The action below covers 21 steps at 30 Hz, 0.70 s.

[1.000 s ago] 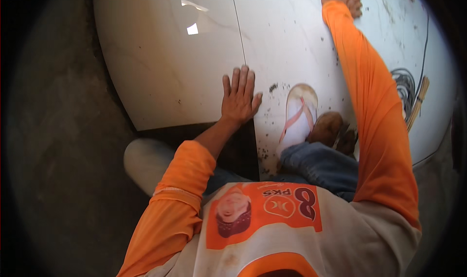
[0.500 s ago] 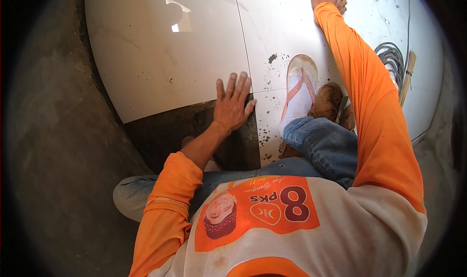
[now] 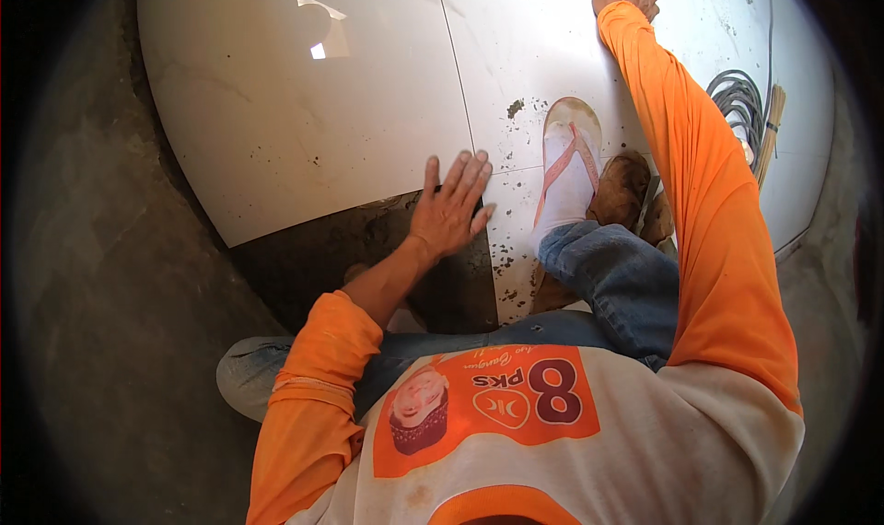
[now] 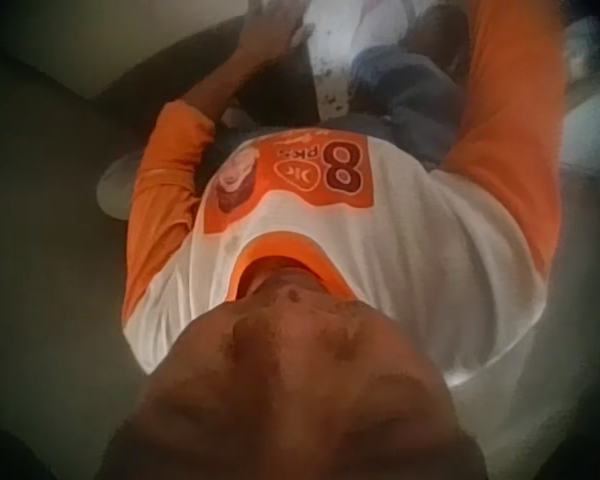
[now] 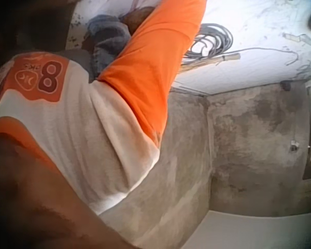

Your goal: The person installs a large white floor tile by first applying a thin layer of mortar to the subfloor with a tool. They then position the tile and use a rubber mallet to repeatedly strike the surface and edges to level it and ensure adhesion.

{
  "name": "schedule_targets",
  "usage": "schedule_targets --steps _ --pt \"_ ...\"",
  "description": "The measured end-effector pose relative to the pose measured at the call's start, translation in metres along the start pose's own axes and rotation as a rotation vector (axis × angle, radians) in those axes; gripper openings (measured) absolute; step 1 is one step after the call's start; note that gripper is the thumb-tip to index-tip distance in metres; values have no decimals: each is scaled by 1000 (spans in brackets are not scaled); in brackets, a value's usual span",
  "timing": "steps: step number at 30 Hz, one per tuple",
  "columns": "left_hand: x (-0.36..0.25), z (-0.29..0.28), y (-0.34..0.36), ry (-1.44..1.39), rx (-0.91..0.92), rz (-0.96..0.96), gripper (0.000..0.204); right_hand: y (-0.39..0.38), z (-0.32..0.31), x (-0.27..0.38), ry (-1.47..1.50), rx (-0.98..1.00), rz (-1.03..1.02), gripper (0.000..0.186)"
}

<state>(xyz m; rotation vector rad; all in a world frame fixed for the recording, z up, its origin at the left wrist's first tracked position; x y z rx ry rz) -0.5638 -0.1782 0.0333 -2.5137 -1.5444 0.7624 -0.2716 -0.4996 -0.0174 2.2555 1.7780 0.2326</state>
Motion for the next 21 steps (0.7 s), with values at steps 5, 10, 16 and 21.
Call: schedule_targets --steps 5,10,16,21 --pt "27 -14 20 52 -34 51 61 -4 1 3 29 -87 -1 58" --pt "32 -8 7 39 -27 58 61 -7 -4 10 59 -102 31 58" --pt "34 -11 21 68 -32 55 61 -10 -5 14 61 -172 40 59" --pt "40 -20 41 74 -72 70 63 -1 -11 20 91 -85 98 62"
Point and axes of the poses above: each hand's wrist, its own y-axis towards the middle knuckle, its own z-axis out of the palm, x = y × z, the point moved 2 cm from there along y, towards the middle knuckle, and after that the axes turned 12 degrees about -z, right-handed, at the moved point
